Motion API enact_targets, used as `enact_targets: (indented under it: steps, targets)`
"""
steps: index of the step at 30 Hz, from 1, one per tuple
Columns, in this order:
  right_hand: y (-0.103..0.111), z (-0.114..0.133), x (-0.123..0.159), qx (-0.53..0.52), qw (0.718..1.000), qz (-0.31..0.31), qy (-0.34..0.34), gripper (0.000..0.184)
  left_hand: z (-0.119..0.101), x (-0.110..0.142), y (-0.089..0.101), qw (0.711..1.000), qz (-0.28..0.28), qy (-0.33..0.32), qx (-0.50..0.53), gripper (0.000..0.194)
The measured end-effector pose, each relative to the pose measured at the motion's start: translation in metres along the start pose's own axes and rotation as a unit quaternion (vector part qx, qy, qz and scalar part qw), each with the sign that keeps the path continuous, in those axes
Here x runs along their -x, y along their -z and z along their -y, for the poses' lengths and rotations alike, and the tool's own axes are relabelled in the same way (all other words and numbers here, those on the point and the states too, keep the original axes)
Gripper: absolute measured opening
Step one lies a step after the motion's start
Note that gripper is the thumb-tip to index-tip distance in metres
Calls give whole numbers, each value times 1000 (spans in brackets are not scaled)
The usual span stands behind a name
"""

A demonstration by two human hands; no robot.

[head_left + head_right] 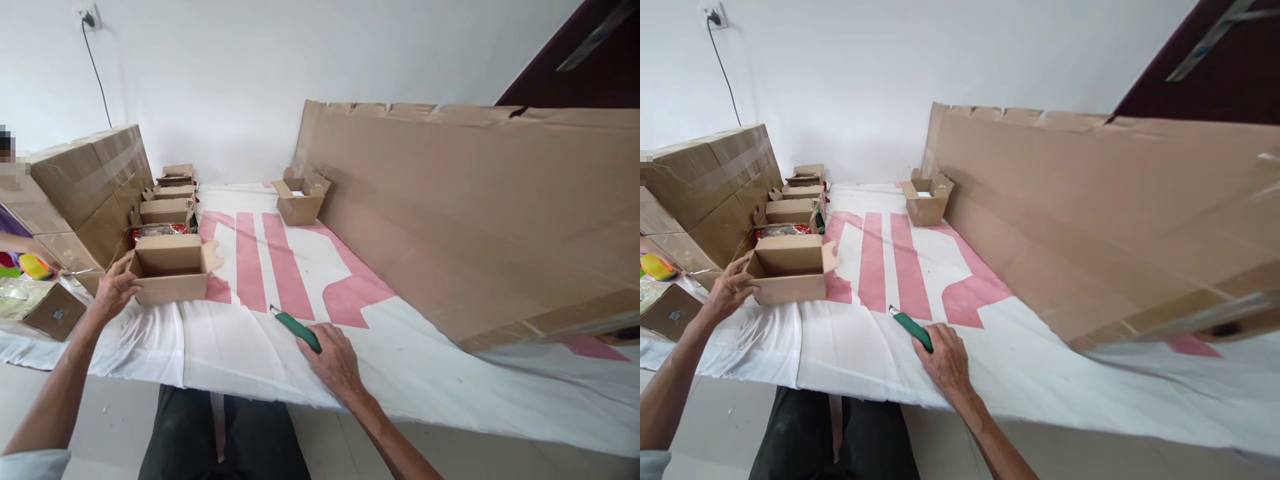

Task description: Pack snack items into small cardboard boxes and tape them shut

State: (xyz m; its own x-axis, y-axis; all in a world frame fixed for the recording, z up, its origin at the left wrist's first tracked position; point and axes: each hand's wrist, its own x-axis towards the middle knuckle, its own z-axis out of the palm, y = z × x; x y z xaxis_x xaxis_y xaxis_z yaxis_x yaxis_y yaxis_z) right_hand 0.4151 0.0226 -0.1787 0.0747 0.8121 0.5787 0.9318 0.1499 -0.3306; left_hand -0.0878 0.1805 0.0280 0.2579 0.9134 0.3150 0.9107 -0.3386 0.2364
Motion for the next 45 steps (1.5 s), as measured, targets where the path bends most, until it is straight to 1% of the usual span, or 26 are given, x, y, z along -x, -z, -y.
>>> enact_targets:
  steps: [1,3,5,7,9,11,13,16,18,21,23,25,27,28,30,32,34,36,38,41,43,45]
  targets:
    - [0,0,0,-2,1000,-1,-3,15,6,-7,3,999,-4,18,-33,14]
    - [-1,0,0,-4,1000,0,-6,15,9,-13,4,994,-13,44,-95,19]
    - [-2,0,-1,-1,1000,1,-6,13,1,-11,0,987,-28,66,-146,26]
    - [-1,0,-1,1,1000,3,-6,13,-14,-5,-8,980,-46,75,-177,35]
    - [0,0,-2,0,1000,7,-10,14,-28,-2,-16,979,-56,49,-189,46]
    - [1,0,-3,-4,1000,15,-14,15,-37,-4,-23,980,-46,7,-193,52]
    - [2,0,-4,-8,1000,22,-16,15,-39,-13,-29,979,-24,-15,-201,45]
    - [1,-1,-4,-6,1000,21,-19,13,-35,-31,-33,977,-5,-10,-214,28]
    - [0,-2,-4,-3,1000,17,-23,12,-32,-39,-34,976,-7,-3,-219,23]
    - [-1,-2,-5,-2,999,13,-30,12,-33,-41,-35,972,-17,-2,-233,25]
    - [-1,-2,-6,1,999,10,-36,13,-36,-36,-37,971,-27,-1,-239,33]
    - [-1,-2,-7,4,999,10,-46,15,-40,-30,-39,971,-41,1,-237,46]
    - [0,-1,-9,7,998,16,-66,16,-43,-27,-41,972,-52,-10,-228,54]
    - [0,0,-10,14,996,21,-84,17,-45,-27,-42,973,-51,-18,-223,54]
    - [1,1,-11,35,990,29,-135,18,-47,-29,-42,975,-38,-24,-217,44]
    - [1,0,-13,59,980,32,-186,19,-48,-34,-40,975,-24,-7,-223,32]
    - [3,-4,-15,78,971,26,-224,20,-48,-38,-38,972,-20,14,-232,28]
    - [7,-12,-17,93,962,16,-257,20,-48,-40,-34,972,-19,12,-233,29]
    - [13,-23,-20,106,951,7,-289,21,-49,-38,-30,974,-15,0,-227,37]
    - [24,-39,-24,116,941,0,-317,24,-51,-27,-23,976,-28,-1,-215,52]
    - [32,-44,-26,118,939,0,-322,27,-56,-13,-21,979,-60,3,-195,54]
    - [37,-44,-27,119,940,2,-319,30,-64,5,-22,983,-99,-7,-157,52]
